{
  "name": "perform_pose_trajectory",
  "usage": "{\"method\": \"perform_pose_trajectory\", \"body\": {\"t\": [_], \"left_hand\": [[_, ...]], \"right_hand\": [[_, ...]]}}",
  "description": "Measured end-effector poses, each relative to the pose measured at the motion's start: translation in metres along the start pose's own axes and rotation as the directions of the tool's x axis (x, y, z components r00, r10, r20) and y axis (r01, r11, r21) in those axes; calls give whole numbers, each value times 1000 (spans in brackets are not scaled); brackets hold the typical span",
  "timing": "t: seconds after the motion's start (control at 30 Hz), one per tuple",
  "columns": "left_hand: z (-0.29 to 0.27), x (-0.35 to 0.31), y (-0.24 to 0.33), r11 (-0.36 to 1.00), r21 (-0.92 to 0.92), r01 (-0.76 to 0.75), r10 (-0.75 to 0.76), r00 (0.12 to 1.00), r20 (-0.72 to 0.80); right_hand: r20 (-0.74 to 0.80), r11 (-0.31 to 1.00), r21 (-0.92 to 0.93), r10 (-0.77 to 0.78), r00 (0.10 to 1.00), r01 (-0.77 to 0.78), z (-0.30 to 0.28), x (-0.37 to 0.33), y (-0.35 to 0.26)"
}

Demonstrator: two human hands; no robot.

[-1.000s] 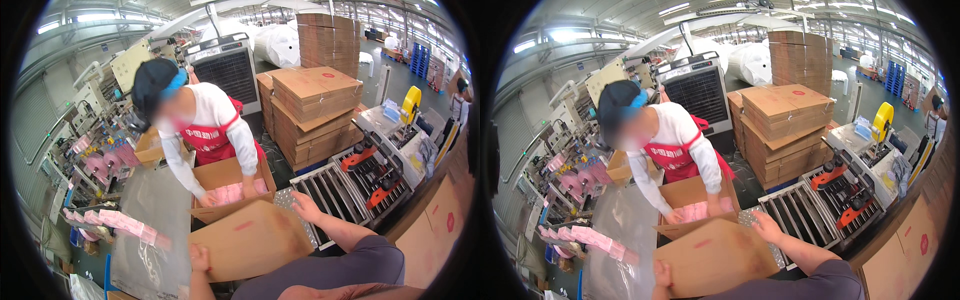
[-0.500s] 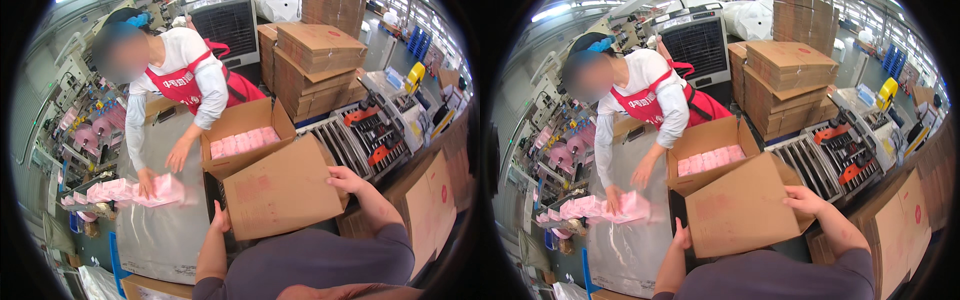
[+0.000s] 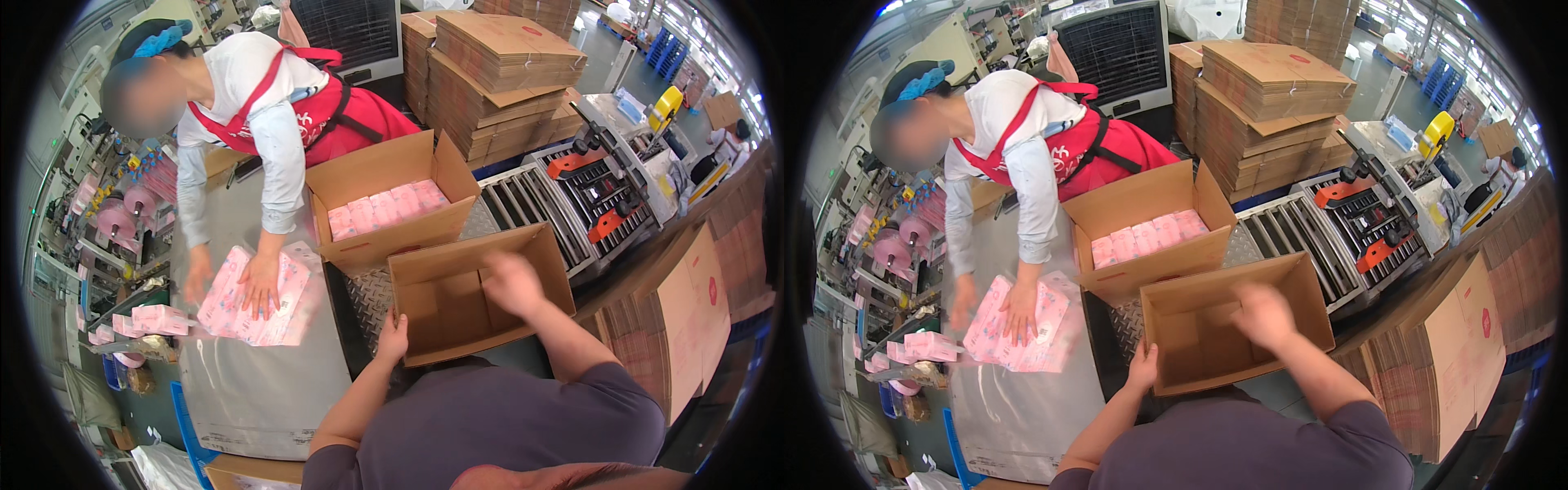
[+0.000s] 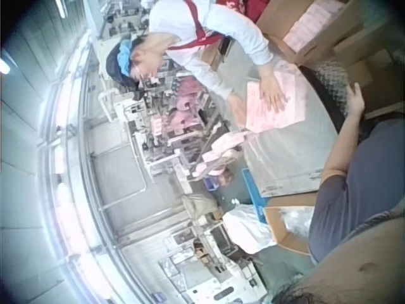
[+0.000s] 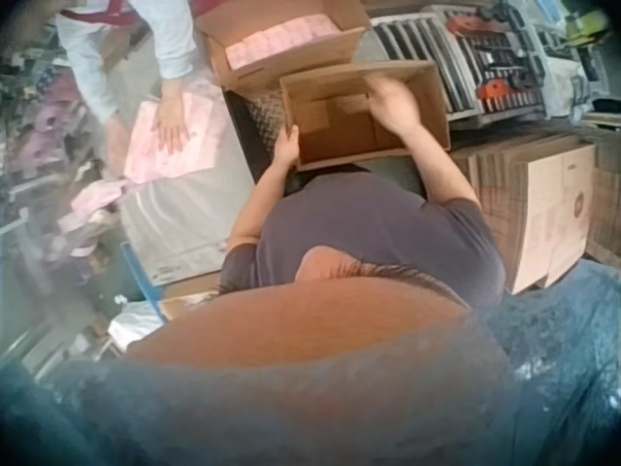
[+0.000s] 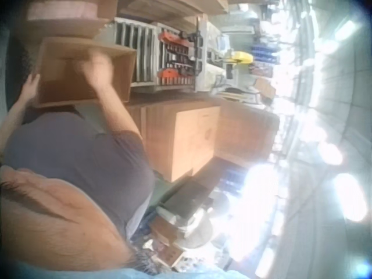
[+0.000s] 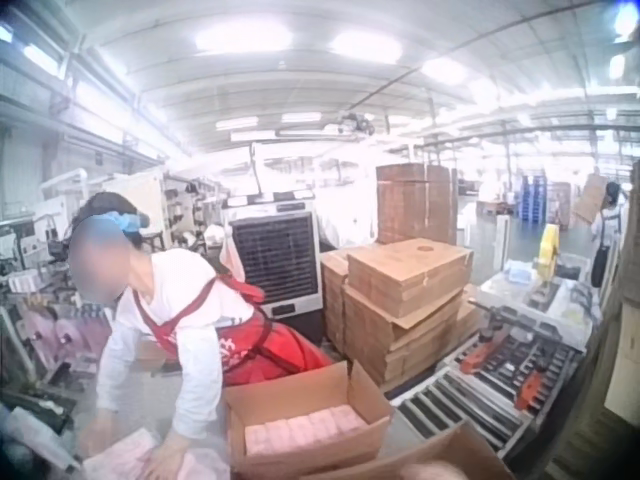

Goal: The person places stacks of pink sanitary product packages into cardboard boxes and pushes the filled boxes onto a conveyor belt.

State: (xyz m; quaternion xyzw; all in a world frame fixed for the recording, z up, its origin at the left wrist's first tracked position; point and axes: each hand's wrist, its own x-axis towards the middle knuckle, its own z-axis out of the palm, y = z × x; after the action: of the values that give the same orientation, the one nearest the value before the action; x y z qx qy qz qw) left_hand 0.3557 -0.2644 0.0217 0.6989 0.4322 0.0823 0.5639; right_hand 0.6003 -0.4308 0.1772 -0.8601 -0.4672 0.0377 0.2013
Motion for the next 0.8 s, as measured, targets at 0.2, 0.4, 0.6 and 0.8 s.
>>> {"method": "perform_pose_trajectory", "body": {"t": [0.2,0.4,0.6,0.8], "left_hand": [[-13,28,-58,927,-291,236,-180,962,206],[-53,50,-50,702,711,45,33,995,-95],[22,77,-141,775,-110,622,-576,768,281],[-54,18,-62,806,-173,567,-515,814,269]], "right_hand": [[-94,743,-9,665,740,-669,40,-74,226],[300,550,353,700,648,-757,62,-112,404],[503,153,600,691,519,-785,89,-69,408],[402,381,651,561,724,-657,113,-30,382]]}}
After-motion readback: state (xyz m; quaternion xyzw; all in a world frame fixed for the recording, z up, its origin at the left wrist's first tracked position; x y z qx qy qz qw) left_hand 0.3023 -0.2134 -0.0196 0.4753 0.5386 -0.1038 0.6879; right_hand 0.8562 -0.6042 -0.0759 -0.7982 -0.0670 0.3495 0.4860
